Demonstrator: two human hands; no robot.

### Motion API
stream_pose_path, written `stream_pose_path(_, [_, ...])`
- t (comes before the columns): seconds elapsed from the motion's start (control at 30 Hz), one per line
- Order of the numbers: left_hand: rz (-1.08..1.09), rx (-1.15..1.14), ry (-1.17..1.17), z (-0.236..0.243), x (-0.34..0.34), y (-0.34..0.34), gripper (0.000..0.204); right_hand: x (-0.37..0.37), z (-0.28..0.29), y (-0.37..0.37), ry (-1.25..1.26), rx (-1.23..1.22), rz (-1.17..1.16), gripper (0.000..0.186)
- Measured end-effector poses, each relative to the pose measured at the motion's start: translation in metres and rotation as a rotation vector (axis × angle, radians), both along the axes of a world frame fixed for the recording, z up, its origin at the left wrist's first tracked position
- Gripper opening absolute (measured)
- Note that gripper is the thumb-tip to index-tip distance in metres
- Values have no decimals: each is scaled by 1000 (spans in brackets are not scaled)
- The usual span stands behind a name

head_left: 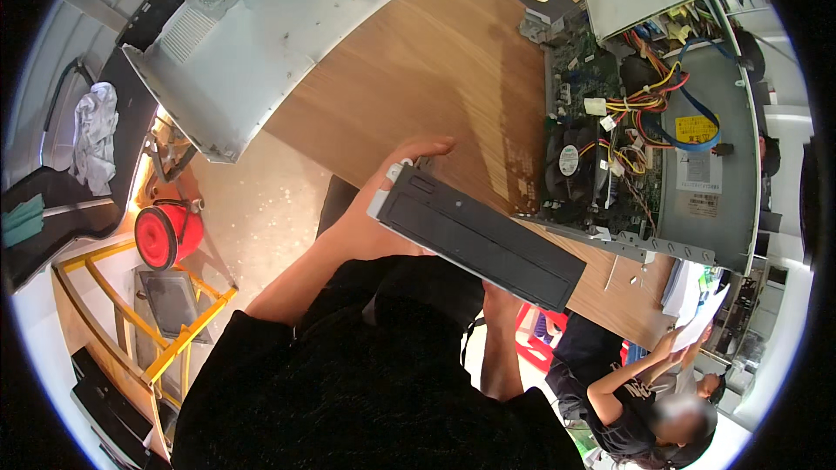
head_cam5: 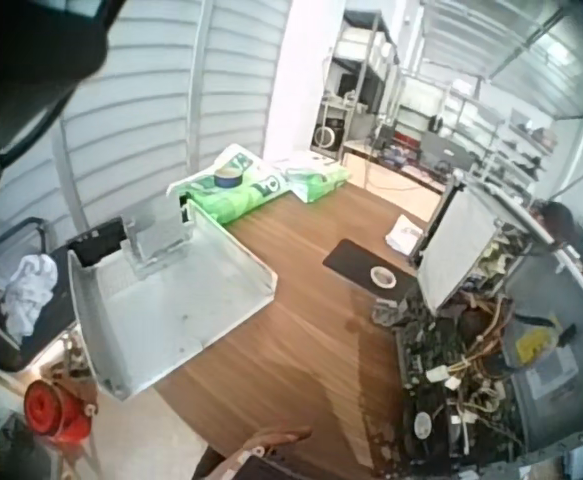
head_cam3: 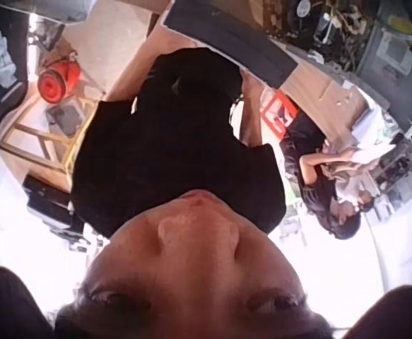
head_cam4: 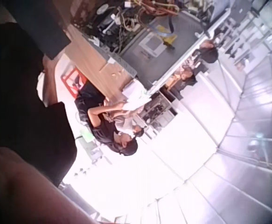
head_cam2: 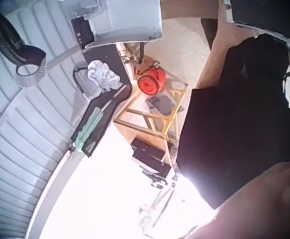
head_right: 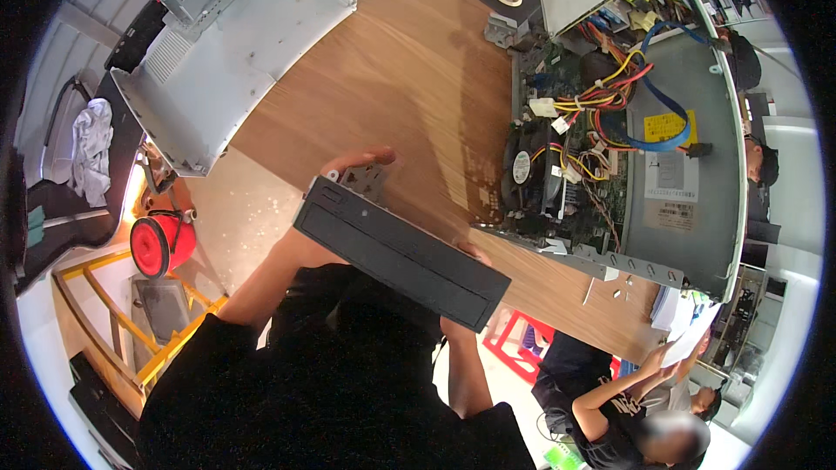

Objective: The person uses a screwdriver to remove a screw from a computer motherboard, then lifts the optical drive and its metal mounting bracket out of the computer case by hand.

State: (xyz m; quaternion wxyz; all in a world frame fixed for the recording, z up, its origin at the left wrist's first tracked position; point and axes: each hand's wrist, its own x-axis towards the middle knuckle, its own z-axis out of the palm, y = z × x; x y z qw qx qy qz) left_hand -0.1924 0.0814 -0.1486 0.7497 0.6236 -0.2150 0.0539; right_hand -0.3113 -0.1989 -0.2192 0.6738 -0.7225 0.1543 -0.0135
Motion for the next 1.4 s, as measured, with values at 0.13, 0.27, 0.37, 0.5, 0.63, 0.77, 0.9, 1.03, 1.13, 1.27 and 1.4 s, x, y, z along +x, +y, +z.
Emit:
stream_pose_path(0.13, [-29,-133,106,-3,1,10,94,23,46,37,-68,-59,48,41])
stream_pose_path(0.27, [-4,-361,216,-8,3,6,100,42,72,59,-209,-4,75,61])
stream_pose_path(0.37, [11,-361,242,-1,3,6,100,46,78,68,-158,88,21,69])
stream_pose_path(0.5, [27,-367,218,-2,3,3,100,45,80,67,-143,131,42,70])
stream_pose_path(0.63, [28,-353,245,0,5,-3,98,40,79,63,-110,118,48,69])
stream_pose_path(0.77, [4,-307,240,-3,11,-3,97,35,79,62,-100,156,87,68])
stream_pose_path(0.9, [67,-134,322,11,2,-5,111,34,78,58,-46,94,124,65])
stream_pose_path(1.03, [52,-162,306,3,3,-4,109,40,83,63,-72,162,140,61])
stream_pose_path(1.13, [80,-45,268,7,6,-6,114,40,81,61,-91,157,153,63])
stream_pose_path(1.27, [62,-126,328,-7,3,0,113,42,78,58,-139,107,195,62])
stream_pose_path(1.4, [92,-155,326,-26,-3,8,107,45,82,63,-138,132,171,66])
